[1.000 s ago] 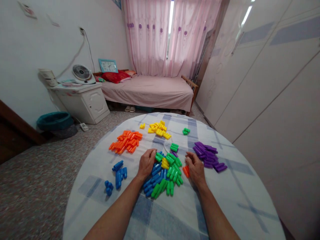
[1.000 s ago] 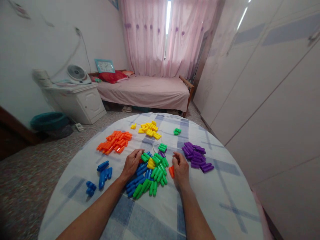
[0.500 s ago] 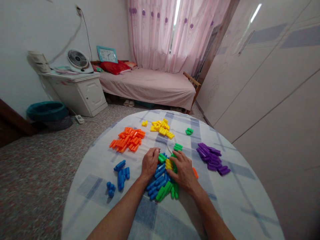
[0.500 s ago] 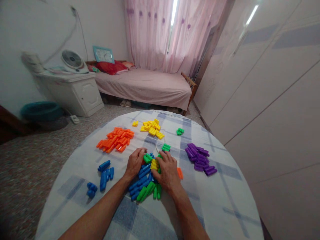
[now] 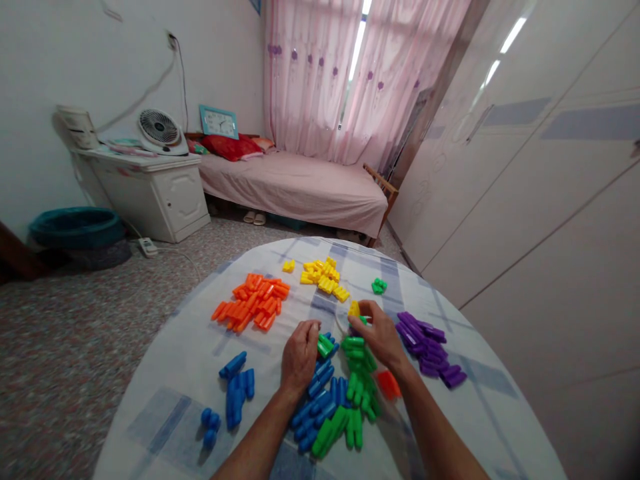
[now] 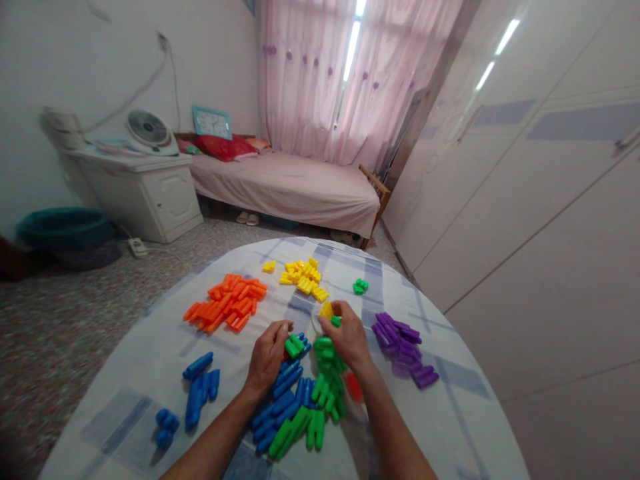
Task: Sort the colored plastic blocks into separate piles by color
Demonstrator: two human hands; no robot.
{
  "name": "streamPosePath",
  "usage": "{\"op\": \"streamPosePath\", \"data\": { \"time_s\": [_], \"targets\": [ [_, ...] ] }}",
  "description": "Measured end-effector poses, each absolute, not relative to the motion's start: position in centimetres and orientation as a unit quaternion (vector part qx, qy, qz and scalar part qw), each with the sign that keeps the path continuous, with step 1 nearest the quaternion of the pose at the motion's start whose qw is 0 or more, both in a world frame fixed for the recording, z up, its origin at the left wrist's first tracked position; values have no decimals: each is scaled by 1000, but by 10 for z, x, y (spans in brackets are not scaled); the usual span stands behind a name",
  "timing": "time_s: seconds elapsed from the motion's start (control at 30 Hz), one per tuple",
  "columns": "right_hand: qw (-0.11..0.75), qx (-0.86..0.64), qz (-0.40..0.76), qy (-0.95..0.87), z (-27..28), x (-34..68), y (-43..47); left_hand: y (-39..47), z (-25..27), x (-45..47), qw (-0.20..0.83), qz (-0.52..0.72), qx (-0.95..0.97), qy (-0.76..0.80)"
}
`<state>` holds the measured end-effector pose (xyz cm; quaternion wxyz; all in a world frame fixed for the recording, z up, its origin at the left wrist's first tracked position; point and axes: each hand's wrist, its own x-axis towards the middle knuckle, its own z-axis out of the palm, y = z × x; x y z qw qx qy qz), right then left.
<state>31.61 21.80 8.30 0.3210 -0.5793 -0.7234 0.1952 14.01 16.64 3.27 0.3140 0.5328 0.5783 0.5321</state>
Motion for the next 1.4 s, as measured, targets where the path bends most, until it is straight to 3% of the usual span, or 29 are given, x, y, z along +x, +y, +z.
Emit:
{"op": "streamPosePath", "data": {
  "time_s": [0.2, 0.37, 0.7, 0.93, 1.2, 1.4],
  "targets": [
    [333, -648, 154, -668, 64, 307, 311, 167, 32, 140, 310, 528, 536, 581],
    [327, -642, 177, -671, 50, 299, 338, 169, 29, 139, 311, 528, 536, 581],
    [283, -553, 236, -747, 63, 339, 253, 170, 28, 139, 318, 554, 500, 585],
    [212, -572, 143, -779, 56, 339, 224, 171, 26, 138, 319, 552, 506, 581],
    [308, -616, 136, -712, 50, 363, 275, 172, 24, 138, 327, 548, 505, 581],
    [308, -630, 83, -708, 59, 376, 329, 172, 25, 138, 326, 541, 508, 586]
  ]
}}
